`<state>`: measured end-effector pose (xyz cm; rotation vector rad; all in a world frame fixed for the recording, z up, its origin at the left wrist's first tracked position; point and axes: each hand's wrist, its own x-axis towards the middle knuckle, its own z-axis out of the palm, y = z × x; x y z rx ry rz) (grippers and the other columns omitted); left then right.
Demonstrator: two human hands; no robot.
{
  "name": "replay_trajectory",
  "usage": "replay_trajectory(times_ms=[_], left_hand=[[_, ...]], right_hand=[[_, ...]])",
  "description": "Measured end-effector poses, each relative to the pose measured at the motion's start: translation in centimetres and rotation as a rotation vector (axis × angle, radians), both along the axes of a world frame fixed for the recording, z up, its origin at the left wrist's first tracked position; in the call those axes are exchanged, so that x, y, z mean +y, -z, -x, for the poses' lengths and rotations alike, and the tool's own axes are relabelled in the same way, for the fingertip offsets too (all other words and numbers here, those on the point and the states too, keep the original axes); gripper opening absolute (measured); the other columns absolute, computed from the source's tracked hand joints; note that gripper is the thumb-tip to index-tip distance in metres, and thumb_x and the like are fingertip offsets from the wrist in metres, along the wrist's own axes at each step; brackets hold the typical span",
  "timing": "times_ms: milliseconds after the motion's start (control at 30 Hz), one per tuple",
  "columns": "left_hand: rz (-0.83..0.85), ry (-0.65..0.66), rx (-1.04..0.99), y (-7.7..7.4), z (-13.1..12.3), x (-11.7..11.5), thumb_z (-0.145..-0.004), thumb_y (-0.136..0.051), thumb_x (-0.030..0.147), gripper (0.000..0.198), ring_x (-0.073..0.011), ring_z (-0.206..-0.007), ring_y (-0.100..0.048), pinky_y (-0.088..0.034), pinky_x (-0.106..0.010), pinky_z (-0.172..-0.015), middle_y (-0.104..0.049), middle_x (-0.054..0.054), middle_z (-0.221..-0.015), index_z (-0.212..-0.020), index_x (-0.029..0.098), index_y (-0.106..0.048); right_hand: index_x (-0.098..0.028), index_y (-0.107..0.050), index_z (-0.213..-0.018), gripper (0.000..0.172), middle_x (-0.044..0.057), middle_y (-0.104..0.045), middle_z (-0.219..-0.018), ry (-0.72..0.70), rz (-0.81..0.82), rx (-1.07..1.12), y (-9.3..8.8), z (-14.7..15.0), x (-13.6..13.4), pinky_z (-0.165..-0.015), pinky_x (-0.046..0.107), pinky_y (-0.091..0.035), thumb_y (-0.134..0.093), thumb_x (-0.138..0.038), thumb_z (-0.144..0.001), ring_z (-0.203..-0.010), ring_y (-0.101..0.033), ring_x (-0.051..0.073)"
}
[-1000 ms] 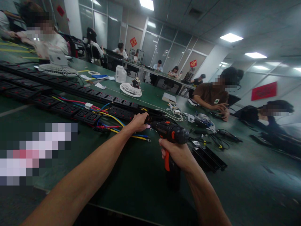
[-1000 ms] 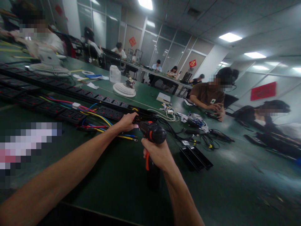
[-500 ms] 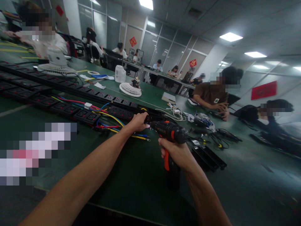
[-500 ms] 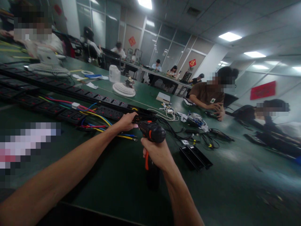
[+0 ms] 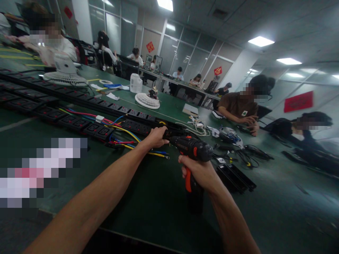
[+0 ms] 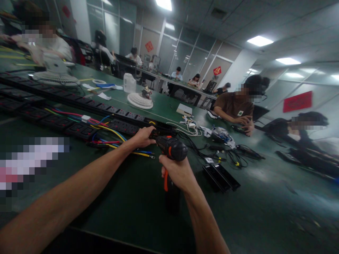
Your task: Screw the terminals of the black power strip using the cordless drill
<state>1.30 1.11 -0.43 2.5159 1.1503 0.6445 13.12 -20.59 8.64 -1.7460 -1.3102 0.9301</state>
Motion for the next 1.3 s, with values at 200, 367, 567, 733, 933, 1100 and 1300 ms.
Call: replay_trajectory(times_ms=[200,367,567,733,933,1100,1300], left_hand=[[0.002,0.004,-0.018,-0.03,0.09,-0.04,-0.084,-0.074,0.04,0.05,-0.0346,-0.12,-0.064,-0.048,-0.047,-0.102,-0.07,-0.011,-0.127,-0.128,0.023,-0.056],[-0.002,0.005,-0.012,-0.01,0.08,-0.14,-0.085,-0.074,0.038,0.051,-0.0361,-0.121,-0.063,-0.047,-0.048,-0.103,-0.07,-0.012,-0.129,-0.13,0.023,-0.055],[-0.006,-0.003,-0.014,0.01,0.06,-0.27,-0.084,-0.074,0.037,0.05,-0.037,-0.12,-0.064,-0.048,-0.049,-0.102,-0.07,-0.013,-0.128,-0.129,0.023,-0.056],[-0.004,0.003,-0.008,-0.02,0.08,-0.22,-0.085,-0.073,0.037,0.051,-0.0356,-0.122,-0.063,-0.048,-0.047,-0.102,-0.07,-0.012,-0.128,-0.13,0.023,-0.055],[0.001,-0.011,-0.004,-0.24,0.12,-0.44,-0.085,-0.074,0.039,0.051,-0.0352,-0.121,-0.064,-0.047,-0.047,-0.103,-0.071,-0.013,-0.126,-0.129,0.023,-0.056],[0.0,-0.013,-0.015,-0.38,0.12,-0.64,-0.085,-0.075,0.04,0.051,-0.0356,-0.121,-0.063,-0.047,-0.047,-0.104,-0.07,-0.013,-0.126,-0.129,0.022,-0.057],[-0.001,-0.004,-0.014,-0.2,0.13,-0.4,-0.085,-0.074,0.039,0.05,-0.0365,-0.12,-0.064,-0.047,-0.049,-0.103,-0.07,-0.013,-0.127,-0.129,0.023,-0.057]], right_hand=[[-0.02,-0.063,-0.078,0.015,-0.002,-0.06,-0.052,0.0,0.007,0.007,-0.21,0.18,0.08,-0.051,0.028,-0.049,-0.066,-0.034,-0.082,-0.049,-0.058,0.015],[-0.021,-0.061,-0.077,0.015,-0.002,-0.059,-0.052,-0.001,0.001,0.021,-0.33,0.26,-0.04,-0.053,0.029,-0.05,-0.066,-0.034,-0.082,-0.05,-0.059,0.015],[-0.022,-0.06,-0.075,0.015,-0.003,-0.058,-0.051,-0.021,-0.013,0.031,0.05,0.08,0.17,-0.052,0.028,-0.049,-0.065,-0.032,-0.083,-0.049,-0.057,0.014],[-0.021,-0.059,-0.074,0.019,-0.003,-0.059,-0.052,-0.032,-0.017,0.028,0.12,-0.01,0.14,-0.052,0.027,-0.049,-0.064,-0.034,-0.085,-0.049,-0.057,0.014],[-0.021,-0.06,-0.074,0.016,-0.003,-0.058,-0.05,-0.012,-0.009,0.055,-0.02,0.1,0.14,-0.051,0.027,-0.049,-0.066,-0.033,-0.083,-0.049,-0.057,0.014],[-0.021,-0.061,-0.071,0.017,-0.002,-0.058,-0.049,-0.018,-0.01,0.04,-0.04,0.19,0.25,-0.051,0.026,-0.048,-0.065,-0.032,-0.083,-0.048,-0.057,0.013],[-0.022,-0.059,-0.072,0.017,-0.003,-0.058,-0.05,-0.014,-0.019,0.047,-0.03,0.18,0.11,-0.05,0.027,-0.049,-0.065,-0.032,-0.083,-0.048,-0.057,0.014]])
